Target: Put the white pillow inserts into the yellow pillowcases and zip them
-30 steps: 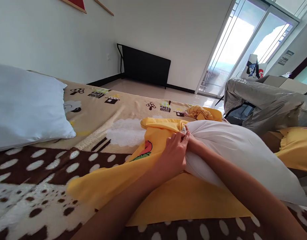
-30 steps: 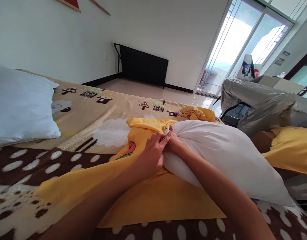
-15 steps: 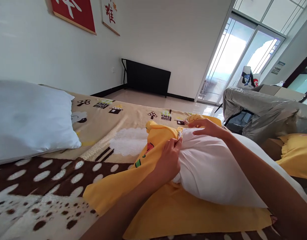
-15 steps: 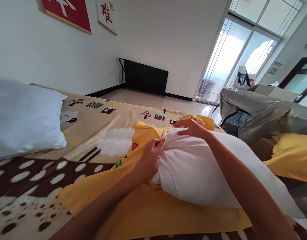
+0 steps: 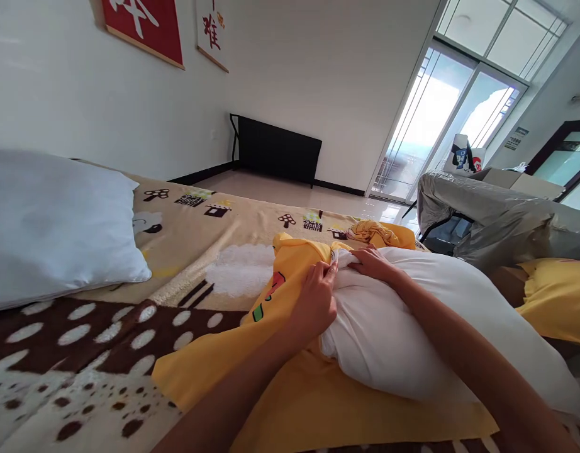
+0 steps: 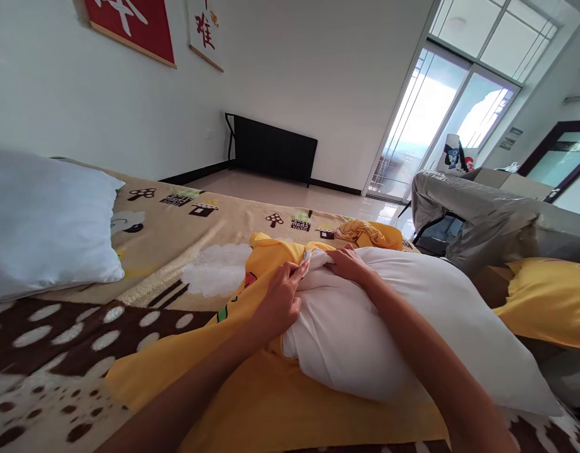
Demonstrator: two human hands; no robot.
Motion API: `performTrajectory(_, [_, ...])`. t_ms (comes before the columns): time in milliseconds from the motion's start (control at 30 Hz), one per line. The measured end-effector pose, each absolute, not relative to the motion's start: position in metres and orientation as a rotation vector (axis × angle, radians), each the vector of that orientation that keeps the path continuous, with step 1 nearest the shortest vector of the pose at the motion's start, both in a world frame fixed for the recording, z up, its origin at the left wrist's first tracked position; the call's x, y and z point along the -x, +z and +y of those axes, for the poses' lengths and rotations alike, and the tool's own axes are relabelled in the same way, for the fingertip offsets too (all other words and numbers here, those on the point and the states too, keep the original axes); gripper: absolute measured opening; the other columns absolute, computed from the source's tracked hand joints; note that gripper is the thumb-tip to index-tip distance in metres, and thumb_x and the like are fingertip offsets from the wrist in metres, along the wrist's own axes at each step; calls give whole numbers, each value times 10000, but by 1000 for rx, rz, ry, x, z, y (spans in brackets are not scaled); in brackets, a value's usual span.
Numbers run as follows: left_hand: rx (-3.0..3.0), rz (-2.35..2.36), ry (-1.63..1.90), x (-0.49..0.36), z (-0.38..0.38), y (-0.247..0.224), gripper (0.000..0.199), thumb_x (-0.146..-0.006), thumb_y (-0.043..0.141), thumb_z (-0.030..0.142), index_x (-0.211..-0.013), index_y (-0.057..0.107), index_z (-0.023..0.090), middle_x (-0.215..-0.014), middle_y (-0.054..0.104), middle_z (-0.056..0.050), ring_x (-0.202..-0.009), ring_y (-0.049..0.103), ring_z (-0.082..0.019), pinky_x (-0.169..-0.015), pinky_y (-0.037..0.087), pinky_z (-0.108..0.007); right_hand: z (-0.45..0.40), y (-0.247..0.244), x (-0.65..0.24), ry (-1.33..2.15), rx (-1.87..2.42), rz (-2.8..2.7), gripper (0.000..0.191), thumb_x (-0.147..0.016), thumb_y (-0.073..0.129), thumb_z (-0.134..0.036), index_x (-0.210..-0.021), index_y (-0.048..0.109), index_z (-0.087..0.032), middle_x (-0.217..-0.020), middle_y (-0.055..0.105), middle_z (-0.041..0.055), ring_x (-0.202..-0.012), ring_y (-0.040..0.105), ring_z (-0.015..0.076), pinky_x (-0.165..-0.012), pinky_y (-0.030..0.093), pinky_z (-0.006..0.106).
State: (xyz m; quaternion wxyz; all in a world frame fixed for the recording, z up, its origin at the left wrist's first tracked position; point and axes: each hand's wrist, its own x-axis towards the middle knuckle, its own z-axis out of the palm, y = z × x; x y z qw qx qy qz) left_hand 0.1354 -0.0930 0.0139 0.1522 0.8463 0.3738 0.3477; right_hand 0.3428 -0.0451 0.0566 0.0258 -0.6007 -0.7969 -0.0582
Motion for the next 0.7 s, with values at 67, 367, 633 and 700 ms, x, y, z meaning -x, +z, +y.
performTrajectory(67, [-2462, 1132, 1044, -134, -88, 14, 707, -676, 408, 21, -1379, 373, 91, -1089, 462, -119, -1027, 430, -230, -969, 371, -373, -56, 60, -335, -255, 1874, -2448, 244, -879, 482, -308, -1019, 646, -192, -978, 706, 73, -941, 618, 220, -878, 339, 321])
performTrajectory(367, [-2602, 1504, 1135, -108, -91, 47, 442, -780, 462, 110, -1220, 500, 126, -1062, 606, -111, -1023, 536, -267, -897, 418, -394, -108, 84, -285, -725, 1856, -2495, 381, -870, 420, -159, -1239, 509, -173, -994, 694, 95, -920, 622, 217, -804, 378, 315])
performTrajectory(633, [-2340, 1679, 1255, -89, -89, 67, 154, -801, 525, 200, -935, 599, 183, -882, 673, -49, -806, 625, -217, -672, 431, -294, -148, 90, -243, -1104, 1546, -2735, 327, -918, 349, -116, -1192, 527, -93, -831, 689, 103, -777, 642, 219, -667, 415, 334])
performTrajectory(700, [-2270, 1575, 1316, -91, -94, 68, 70, -791, 520, 195, -830, 578, 190, -757, 663, -17, -690, 616, -186, -620, 413, -273, -153, 87, -233, -1107, 1451, -2770, 302, -907, 343, -91, -1110, 568, -87, -778, 677, 102, -722, 633, 216, -628, 413, 331])
